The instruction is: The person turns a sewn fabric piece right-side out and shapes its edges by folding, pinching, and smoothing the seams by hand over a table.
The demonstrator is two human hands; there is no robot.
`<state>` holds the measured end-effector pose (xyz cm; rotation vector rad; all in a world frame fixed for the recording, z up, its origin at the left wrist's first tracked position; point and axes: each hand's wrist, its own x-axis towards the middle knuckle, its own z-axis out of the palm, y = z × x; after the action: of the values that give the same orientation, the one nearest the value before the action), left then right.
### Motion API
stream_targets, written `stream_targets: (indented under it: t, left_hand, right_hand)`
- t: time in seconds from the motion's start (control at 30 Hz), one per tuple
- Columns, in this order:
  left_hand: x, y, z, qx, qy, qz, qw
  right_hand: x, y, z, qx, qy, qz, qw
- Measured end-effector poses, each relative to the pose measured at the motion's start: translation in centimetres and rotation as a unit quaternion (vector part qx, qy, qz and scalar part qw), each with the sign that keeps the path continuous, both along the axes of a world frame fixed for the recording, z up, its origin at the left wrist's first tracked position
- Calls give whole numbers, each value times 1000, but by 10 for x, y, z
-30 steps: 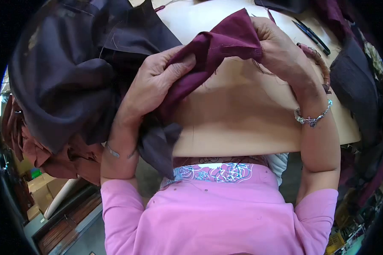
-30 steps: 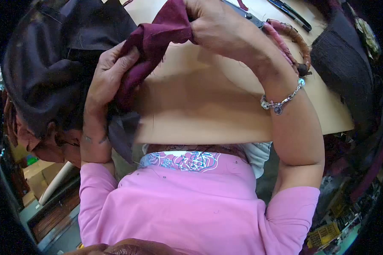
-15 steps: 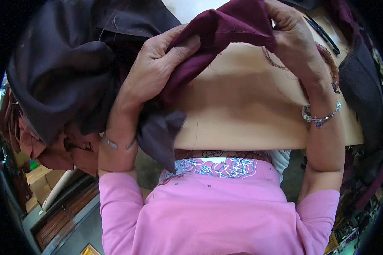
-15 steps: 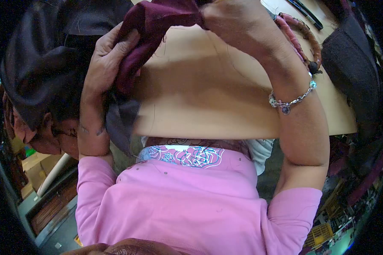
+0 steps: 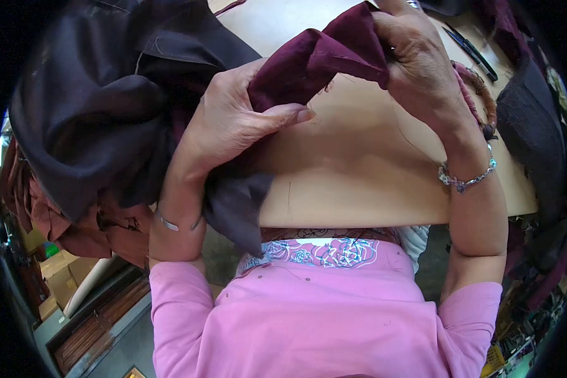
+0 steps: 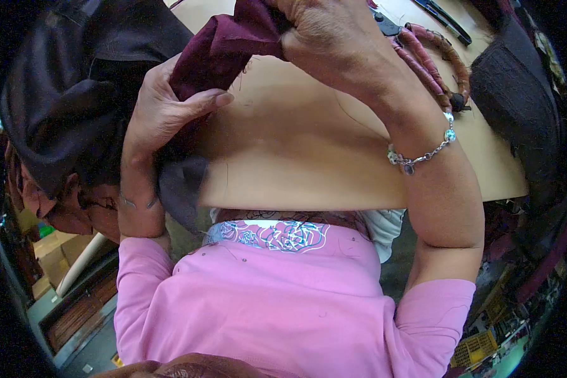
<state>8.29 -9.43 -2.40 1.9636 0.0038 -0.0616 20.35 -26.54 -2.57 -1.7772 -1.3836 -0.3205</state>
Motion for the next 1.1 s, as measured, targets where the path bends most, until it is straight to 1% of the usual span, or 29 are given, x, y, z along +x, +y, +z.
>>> stream_targets:
  t: [0.07,0.1,0.2,0.23,0.33,0.37,0.43,0.5,0.53,0.57,0.6,0.67,0.7,0.77,0.8,0.83,0.87,0.9,0.97,1.03,1.1]
  left_hand:
    - [-1,1,7,54,30,21,998]
    - [-1,2,11,81,44,32,995]
    - [-5,1,17,141,-19,49,989]
    - [-6,0,23,171,-1,58,984]
    - [-6,4,32,222,-17,48,974]
    - [-6,5,32,218,-19,51,974]
    - [-6,8,26,211,-24,57,976]
    - [-9,14,18,155,1,36,987]
    - [-8,15,15,126,12,24,992]
    - [-8,12,17,181,-35,8,983]
    - [-8,8,20,198,-60,8,978]
    - [-5,-5,30,231,-106,13,967]
    - [0,-10,30,202,-151,-2,968]
    - [7,-14,38,136,-36,-9,990]
    - [10,-14,41,103,21,-14,994]
    - [13,-13,40,100,9,-26,995]
    - [14,-12,38,59,20,-19,998]
    - [15,-11,35,17,29,-15,999]
    - [16,-6,31,-73,54,-13,996]
    - [16,-2,24,-99,73,-22,992]
    - [14,0,21,-128,95,-44,986]
  right_hand:
    - [1,0,3,3,-42,-26,999]
    - [3,-1,4,3,-83,-50,995]
    - [-1,-4,15,22,12,-50,998]
    - [0,-7,20,10,9,-66,998]
    - [6,-6,19,101,48,-16,994]
    - [6,-7,20,100,75,-27,992]
    - [5,-8,24,99,129,-9,987]
    - [-1,-12,28,62,176,12,982]
    - [-3,-13,30,25,144,-2,989]
    - [-4,-15,32,-11,110,-15,994]
    - [-3,-16,22,-10,54,-44,998]
    - [-7,-11,19,15,67,-18,997]
    - [-9,-11,21,3,63,-15,998]
    - [-13,-10,23,-20,59,-8,998]
    - [-11,-11,24,-1,74,-1,997]
    - [-7,-12,25,18,88,4,996]
    - [-4,-14,28,38,102,8,994]
    - [0,-16,37,20,105,11,994]
    - [-21,-10,52,103,106,-97,984]
    - [-12,-15,46,71,45,-76,994]
    - [-2,-21,36,-7,16,-45,999]
